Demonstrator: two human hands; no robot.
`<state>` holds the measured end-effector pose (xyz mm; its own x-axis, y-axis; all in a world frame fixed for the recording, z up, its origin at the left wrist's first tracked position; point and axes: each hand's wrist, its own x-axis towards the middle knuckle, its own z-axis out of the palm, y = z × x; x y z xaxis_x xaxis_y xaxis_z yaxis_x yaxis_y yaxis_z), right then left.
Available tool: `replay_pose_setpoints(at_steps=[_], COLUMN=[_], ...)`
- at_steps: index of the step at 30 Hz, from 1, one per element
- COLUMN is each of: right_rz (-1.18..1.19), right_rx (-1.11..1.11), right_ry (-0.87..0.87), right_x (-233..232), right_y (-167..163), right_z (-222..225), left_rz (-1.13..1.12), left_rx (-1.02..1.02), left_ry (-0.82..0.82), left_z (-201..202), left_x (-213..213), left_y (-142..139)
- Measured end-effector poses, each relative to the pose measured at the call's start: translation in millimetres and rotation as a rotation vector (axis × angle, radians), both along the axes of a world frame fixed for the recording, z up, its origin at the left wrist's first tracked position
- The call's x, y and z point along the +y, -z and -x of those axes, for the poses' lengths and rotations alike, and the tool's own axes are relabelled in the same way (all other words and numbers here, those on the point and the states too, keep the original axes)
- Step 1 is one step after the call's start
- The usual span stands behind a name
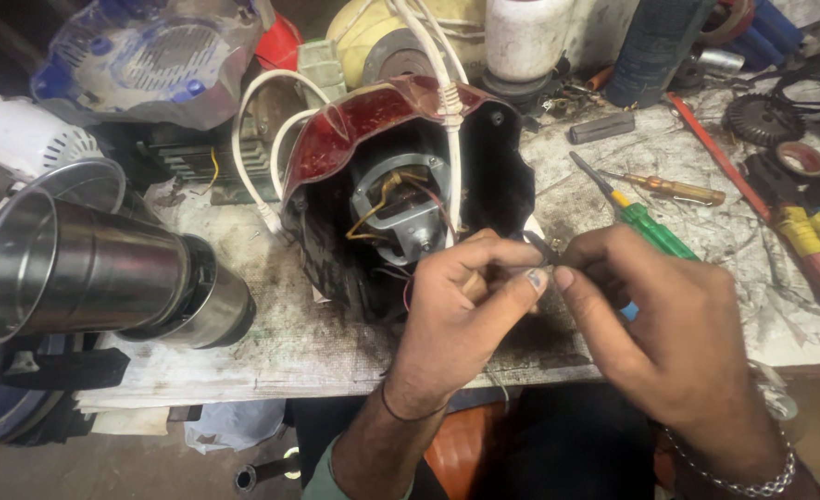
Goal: The person sits at a cluttered workbench repairing a small motor assembly in a red housing. They hold the motor's wires and twist the exposed wire ends together by hand, working on the connections one after another while the motor stays on the bench.
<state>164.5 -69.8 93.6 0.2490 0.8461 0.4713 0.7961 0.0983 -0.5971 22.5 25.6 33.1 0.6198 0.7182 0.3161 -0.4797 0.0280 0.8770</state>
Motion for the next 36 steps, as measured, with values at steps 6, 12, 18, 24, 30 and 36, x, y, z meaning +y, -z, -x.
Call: replay_pose_setpoints(at_steps=[6,12,18,24,30,36], right_rz=[0.007,-0.002,0.025,-0.047,-0.041,-0.208], right_rx=[-0.007,0.012,0.01,-0.105,-0.123,-0.212], right_ry=[-0.004,0.002,0.032,0.001,-0.03,0.05], right_x=[1.0,0.7,-1.0,-0.2,-2.5,-2.8], right_y=[0.5,1.9,4.0,3.2,2.1,1.9], right_z=[-0.8,-1.8,-2.8,0.0,0.9,2.8], left_rz=[-0.007,0.004,0.019,-0.049,-0.023,-0.058], left_rx=[0.007,-0.029,-0.021,0.052,0.033,0.057], left_ry=[-0.003,0.016,0.016,-0.003,0.01,-0.039], left_z=[0.1,-0.3,0.3,4.2,4.0,4.1], left_x=[-0.3,0.9,0.9,0.6,0.5,0.7], left_y=[0.6,2.8,1.8,-1.8,-3.2,-3.1])
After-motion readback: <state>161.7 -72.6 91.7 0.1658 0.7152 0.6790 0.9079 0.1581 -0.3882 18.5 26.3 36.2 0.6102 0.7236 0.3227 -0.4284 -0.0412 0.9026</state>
